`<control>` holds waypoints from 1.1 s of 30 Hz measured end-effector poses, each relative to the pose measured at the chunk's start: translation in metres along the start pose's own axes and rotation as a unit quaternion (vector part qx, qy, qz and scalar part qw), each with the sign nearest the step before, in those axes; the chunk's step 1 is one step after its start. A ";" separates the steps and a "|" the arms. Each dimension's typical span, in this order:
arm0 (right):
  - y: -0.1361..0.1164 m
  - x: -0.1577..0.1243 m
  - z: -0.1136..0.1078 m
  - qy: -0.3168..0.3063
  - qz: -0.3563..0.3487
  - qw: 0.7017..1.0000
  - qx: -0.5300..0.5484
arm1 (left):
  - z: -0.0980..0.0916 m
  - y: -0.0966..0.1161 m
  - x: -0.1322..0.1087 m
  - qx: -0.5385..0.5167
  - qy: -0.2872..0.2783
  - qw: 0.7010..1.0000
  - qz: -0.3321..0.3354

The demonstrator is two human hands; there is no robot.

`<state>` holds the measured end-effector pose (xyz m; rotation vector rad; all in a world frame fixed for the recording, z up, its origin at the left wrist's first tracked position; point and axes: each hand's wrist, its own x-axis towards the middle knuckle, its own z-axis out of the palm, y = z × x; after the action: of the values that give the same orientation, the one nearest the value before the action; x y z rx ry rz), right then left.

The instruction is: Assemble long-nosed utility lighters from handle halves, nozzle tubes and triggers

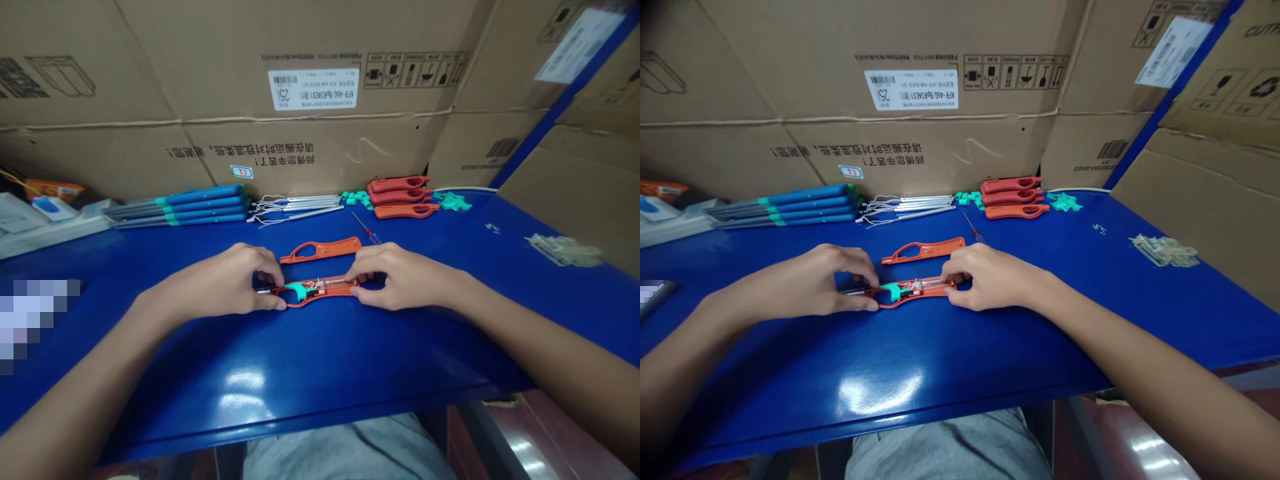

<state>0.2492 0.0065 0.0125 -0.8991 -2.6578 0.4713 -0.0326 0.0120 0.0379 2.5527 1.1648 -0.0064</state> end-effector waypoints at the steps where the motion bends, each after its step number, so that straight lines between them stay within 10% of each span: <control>1: 0.000 0.000 0.000 0.000 0.003 1.000 0.000 | 0.000 0.000 0.000 -0.006 0.001 1.000 -0.004; 15: -0.010 0.010 0.011 0.061 0.000 0.998 0.034 | 0.005 -0.001 0.002 -0.030 -0.007 0.999 -0.031; 33: -0.017 0.050 0.035 -0.008 -0.015 0.994 0.111 | 0.011 -0.005 0.001 -0.037 0.016 0.999 -0.019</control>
<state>0.1893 0.0178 -0.0043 -0.7906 -2.5634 0.7517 -0.0343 0.0127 0.0259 2.4745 1.2013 0.0673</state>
